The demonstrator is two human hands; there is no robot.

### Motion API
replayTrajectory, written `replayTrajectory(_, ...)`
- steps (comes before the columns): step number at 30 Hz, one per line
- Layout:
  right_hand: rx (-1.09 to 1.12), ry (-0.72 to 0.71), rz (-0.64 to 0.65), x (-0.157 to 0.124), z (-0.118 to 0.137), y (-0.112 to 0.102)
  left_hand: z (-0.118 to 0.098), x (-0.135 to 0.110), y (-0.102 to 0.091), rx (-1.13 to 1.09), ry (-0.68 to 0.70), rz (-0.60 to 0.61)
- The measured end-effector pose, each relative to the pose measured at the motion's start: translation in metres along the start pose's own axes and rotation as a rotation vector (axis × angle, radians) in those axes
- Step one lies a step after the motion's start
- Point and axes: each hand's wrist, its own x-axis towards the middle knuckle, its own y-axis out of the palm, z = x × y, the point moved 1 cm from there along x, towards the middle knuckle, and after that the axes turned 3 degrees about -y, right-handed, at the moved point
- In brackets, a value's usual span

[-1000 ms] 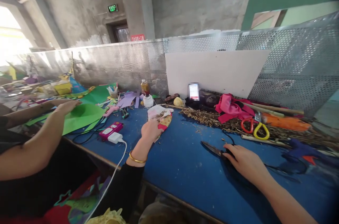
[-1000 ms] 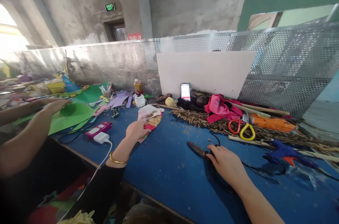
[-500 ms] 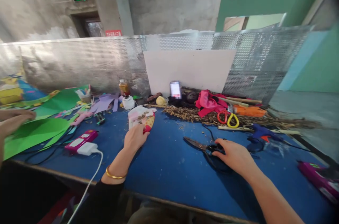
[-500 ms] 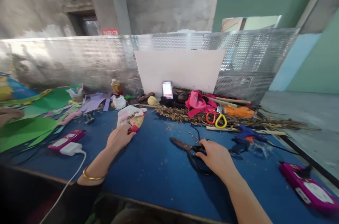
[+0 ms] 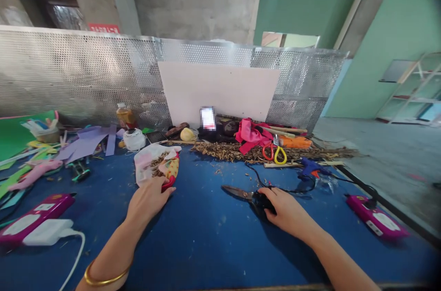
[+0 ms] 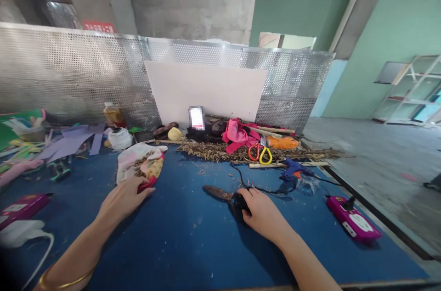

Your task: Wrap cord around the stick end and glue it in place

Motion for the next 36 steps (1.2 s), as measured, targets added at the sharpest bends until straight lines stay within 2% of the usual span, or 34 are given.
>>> replayTrajectory(8,0.027,0.096,-0.091,-0.013,-0.002,0.003,0.003,0.003,0.001,-0.004,0.068,0.055)
replayTrajectory(10,0.063,0.186,-0.137,-0.018,-0.004,0.0,0.006,0.004,0.002,-0.017,0.078,0.057)
replayTrajectory(14,0.1,0.474,-0.26,-0.026,-0.016,-0.009,0.009,0.007,0.004,-0.041,0.071,0.041)
replayTrajectory(18,0.04,0.583,-0.299,-0.027,-0.024,-0.008,0.009,0.007,0.004,-0.029,0.068,0.022)
replayTrajectory(25,0.122,0.579,-0.316,-0.034,-0.013,0.003,0.008,0.007,0.005,-0.04,0.063,0.035)
replayTrajectory(27,0.175,0.524,-0.314,-0.038,-0.009,0.006,0.009,0.007,0.006,-0.032,0.067,0.025)
replayTrajectory(30,0.201,0.37,-0.309,-0.043,-0.005,0.008,0.009,0.008,0.006,-0.016,0.085,0.016)
replayTrajectory(33,0.126,0.267,-0.343,-0.045,-0.001,0.002,0.007,0.005,0.002,-0.009,0.03,-0.023)
replayTrajectory(36,0.068,0.225,-0.356,-0.038,-0.001,-0.019,-0.004,-0.003,-0.008,0.007,-0.024,-0.17)
